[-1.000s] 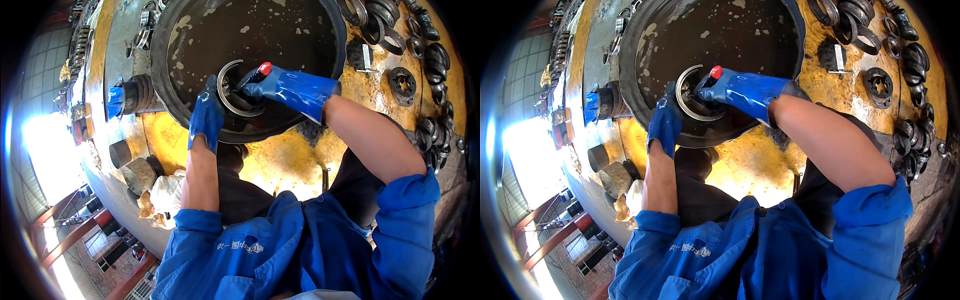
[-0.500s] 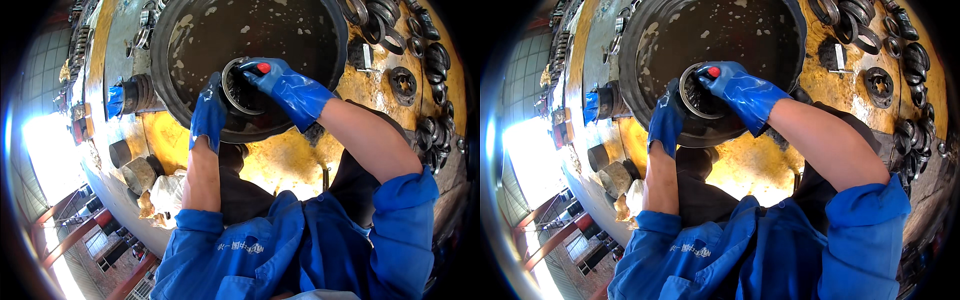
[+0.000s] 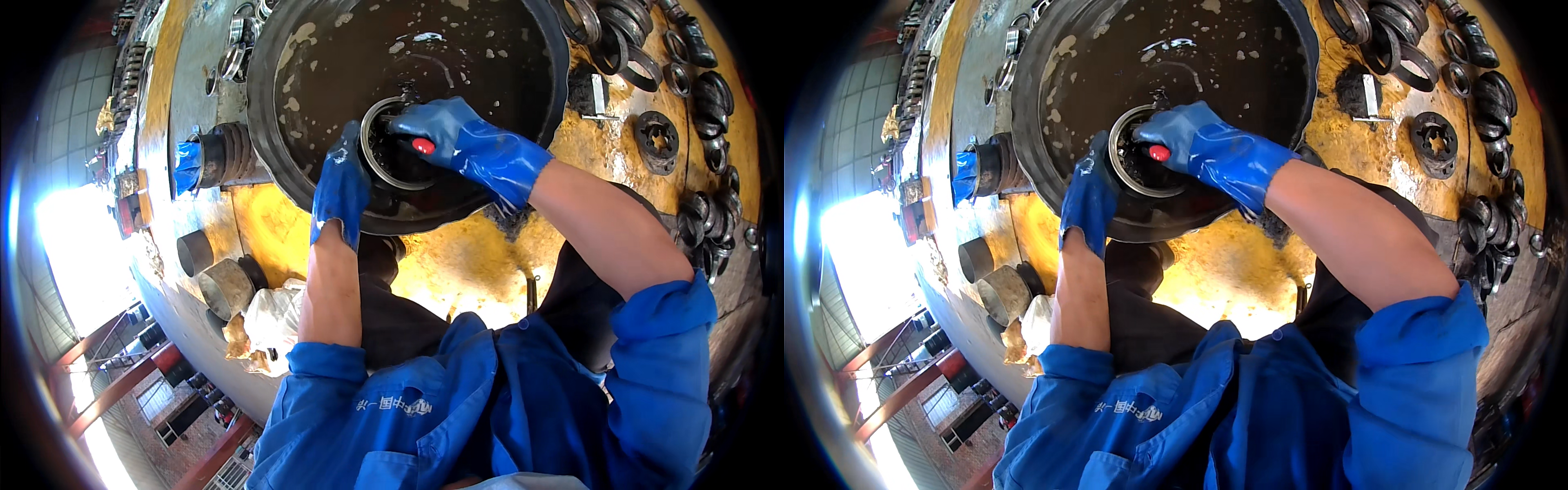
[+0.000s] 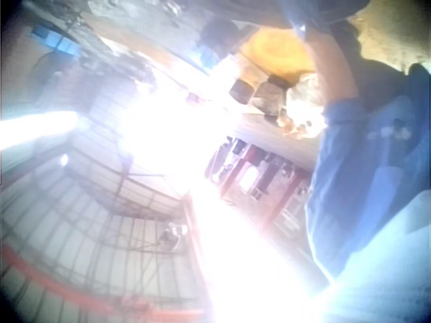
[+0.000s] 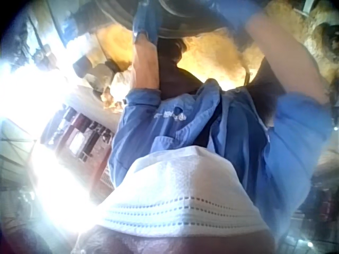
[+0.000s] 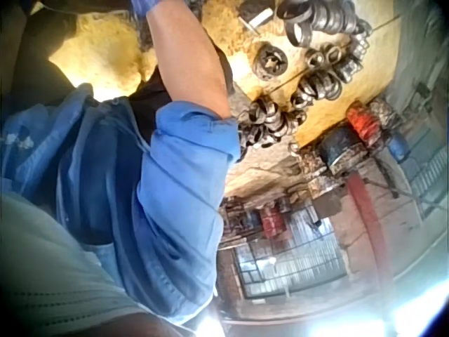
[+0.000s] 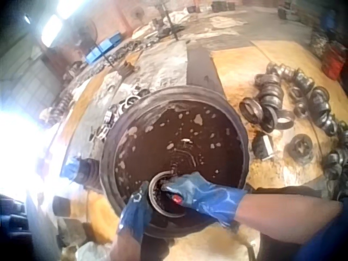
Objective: The person cleans various metal components by scrubbing them with a brush inside a large bucket of fluid.
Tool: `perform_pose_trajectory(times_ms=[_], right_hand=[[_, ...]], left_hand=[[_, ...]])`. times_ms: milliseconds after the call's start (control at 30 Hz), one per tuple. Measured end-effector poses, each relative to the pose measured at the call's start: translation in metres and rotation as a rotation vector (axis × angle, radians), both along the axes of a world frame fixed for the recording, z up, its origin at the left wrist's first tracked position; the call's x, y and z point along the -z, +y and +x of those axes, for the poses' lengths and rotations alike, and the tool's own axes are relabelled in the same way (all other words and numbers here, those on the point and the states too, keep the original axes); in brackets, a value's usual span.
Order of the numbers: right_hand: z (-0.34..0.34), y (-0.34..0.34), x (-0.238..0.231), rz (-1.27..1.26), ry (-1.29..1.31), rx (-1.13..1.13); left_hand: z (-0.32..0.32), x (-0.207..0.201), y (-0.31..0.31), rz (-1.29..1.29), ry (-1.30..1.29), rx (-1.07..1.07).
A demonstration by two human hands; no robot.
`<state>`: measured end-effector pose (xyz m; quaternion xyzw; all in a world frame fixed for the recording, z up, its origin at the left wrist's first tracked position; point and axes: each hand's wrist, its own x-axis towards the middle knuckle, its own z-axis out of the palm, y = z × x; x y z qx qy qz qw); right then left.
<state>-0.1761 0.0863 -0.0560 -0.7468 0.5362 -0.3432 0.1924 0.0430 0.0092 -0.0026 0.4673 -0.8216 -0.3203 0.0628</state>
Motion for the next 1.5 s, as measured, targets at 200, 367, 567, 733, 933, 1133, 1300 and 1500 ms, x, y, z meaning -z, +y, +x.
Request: perform_pose_trajectory(times_ms=[200, 367, 567, 733, 933, 1133, 1300, 1500], right_hand=[[0.028, -0.005, -0.031, -0.177, 0.47, -0.247], [0.011, -0.009, -0.014, -0.094, 0.416, -0.123], [0.021, -0.009, -0.021, 0.038, 0.418, -0.04], [0.02, -0.012, -0.029, 0.203, 0.378, -0.034], [0.013, -0.01, -0.025, 0.265, 0.29, 0.013], [0.018, -0.011, -0.043, 0.513, 0.212, 0.079], [0.019, -0.004, -0.031, 0.235, -0.042, 0.078], [0.005, -0.01, -0.027, 0.24, 0.049, 0.115]], left_hand=[[0.04, 0.055, -0.019, 0.087, 0.34, -0.172], [0.012, 0.017, -0.006, -0.015, 0.115, -0.001], [0.003, -0.003, 0.005, 0.1, 0.235, -0.135], [0.008, 0.005, 0.002, 0.13, 0.246, -0.171], [0.009, 0.004, 0.004, 0.254, 0.36, -0.208], [0.013, 0.008, -0.001, 0.159, 0.3, -0.104], [0.011, 0.018, -0.002, 0.297, 0.495, -0.221], [0.0, 0.003, 0.006, 0.492, 0.606, -0.428]])
